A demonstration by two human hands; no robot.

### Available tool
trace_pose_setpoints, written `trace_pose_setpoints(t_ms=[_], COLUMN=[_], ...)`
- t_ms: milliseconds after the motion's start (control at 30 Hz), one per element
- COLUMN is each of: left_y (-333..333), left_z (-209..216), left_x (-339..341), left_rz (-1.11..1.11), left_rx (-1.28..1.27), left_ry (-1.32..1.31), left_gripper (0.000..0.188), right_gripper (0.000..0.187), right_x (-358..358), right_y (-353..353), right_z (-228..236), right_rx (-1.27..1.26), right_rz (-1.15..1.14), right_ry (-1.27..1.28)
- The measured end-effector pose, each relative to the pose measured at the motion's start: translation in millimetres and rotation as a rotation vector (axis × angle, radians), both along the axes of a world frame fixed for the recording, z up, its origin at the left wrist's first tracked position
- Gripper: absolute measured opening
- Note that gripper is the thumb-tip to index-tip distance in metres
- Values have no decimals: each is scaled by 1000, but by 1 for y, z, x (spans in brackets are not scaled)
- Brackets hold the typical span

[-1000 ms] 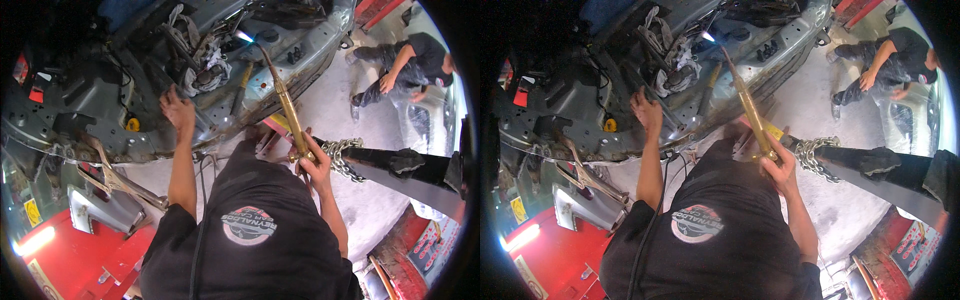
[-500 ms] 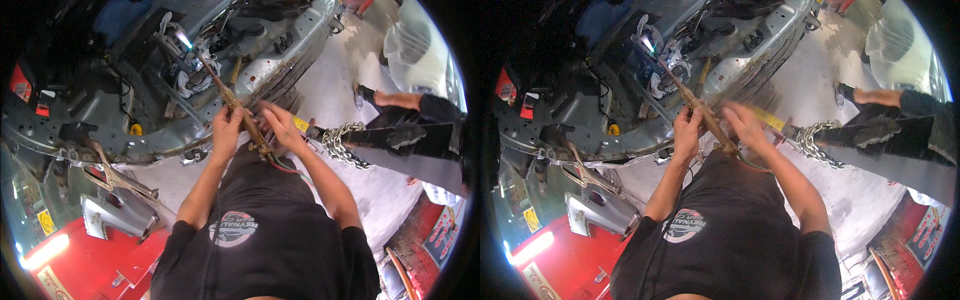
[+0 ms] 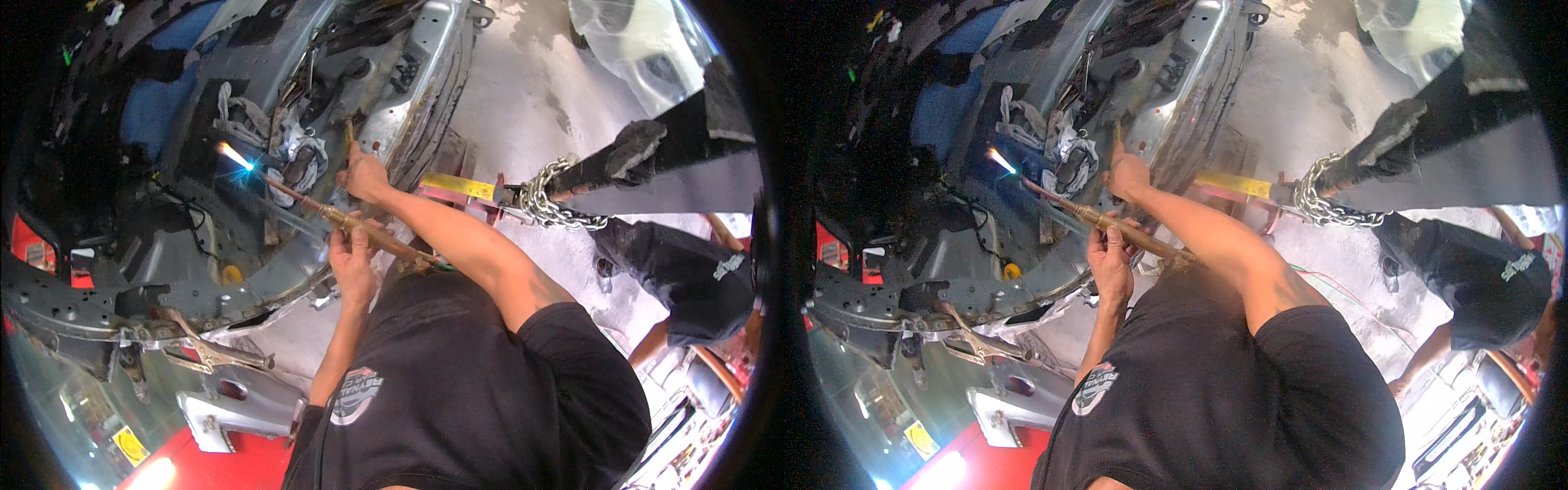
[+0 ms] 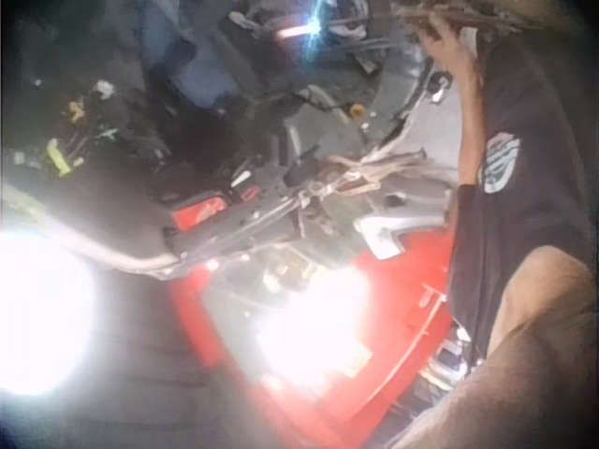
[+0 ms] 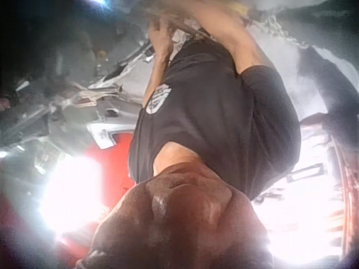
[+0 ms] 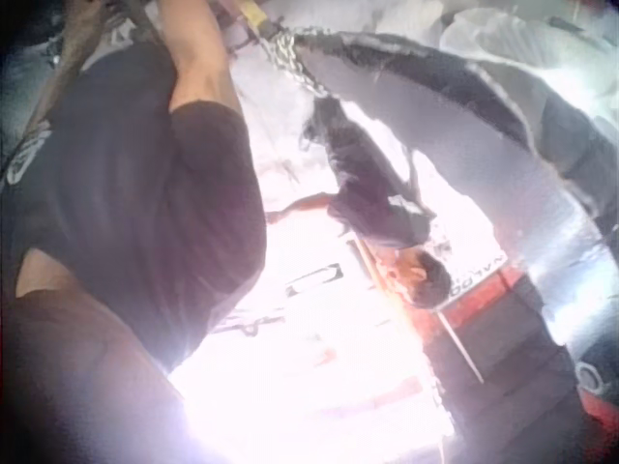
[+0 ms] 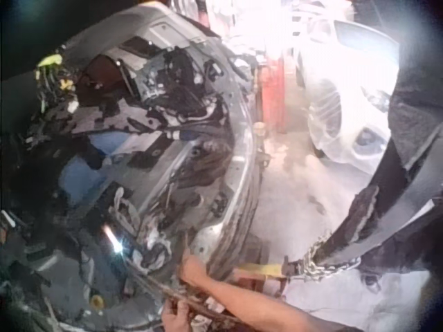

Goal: The person uses a welding torch to weld the front frame of a car. They hold a welding rod in one hand and the torch in the other, applying heat and filler to the metal seams. The person moves along the frame, welding different sections and occasionally adjusting their position.

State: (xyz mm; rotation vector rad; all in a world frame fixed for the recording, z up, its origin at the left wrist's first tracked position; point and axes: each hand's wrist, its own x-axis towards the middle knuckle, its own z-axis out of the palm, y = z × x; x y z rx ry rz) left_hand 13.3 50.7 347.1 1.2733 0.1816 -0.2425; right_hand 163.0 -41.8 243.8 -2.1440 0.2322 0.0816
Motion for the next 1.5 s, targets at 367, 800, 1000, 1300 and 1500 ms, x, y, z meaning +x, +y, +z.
trace_pose_setpoints(t_ms=[367, 800, 1000, 1300, 1500], left_y=[-16, -14, -3, -6, -11], left_z=[2, 2, -3, -5, -1], left_x=[7, 7, 8, 9, 10], left_rz=[-133, -228, -228, -242, -277], left_rx=[9, 79, 93, 70, 63], left_ry=[14, 33, 8, 32, 28], left_gripper=[37, 38, 40, 39, 37], right_gripper=[51, 30, 26, 28, 28], right_x=[-113, -74, -56, -44, -48], right_y=[-104, -112, -81, -82, -114], right_z=[57, -40, -44, -51, -68], right_rx=[623, 1391, 1298, 1236, 1259], right_rz=[-286, -735, -902, -997, -693], right_ry=[-118, 171, 59, 55, 152])
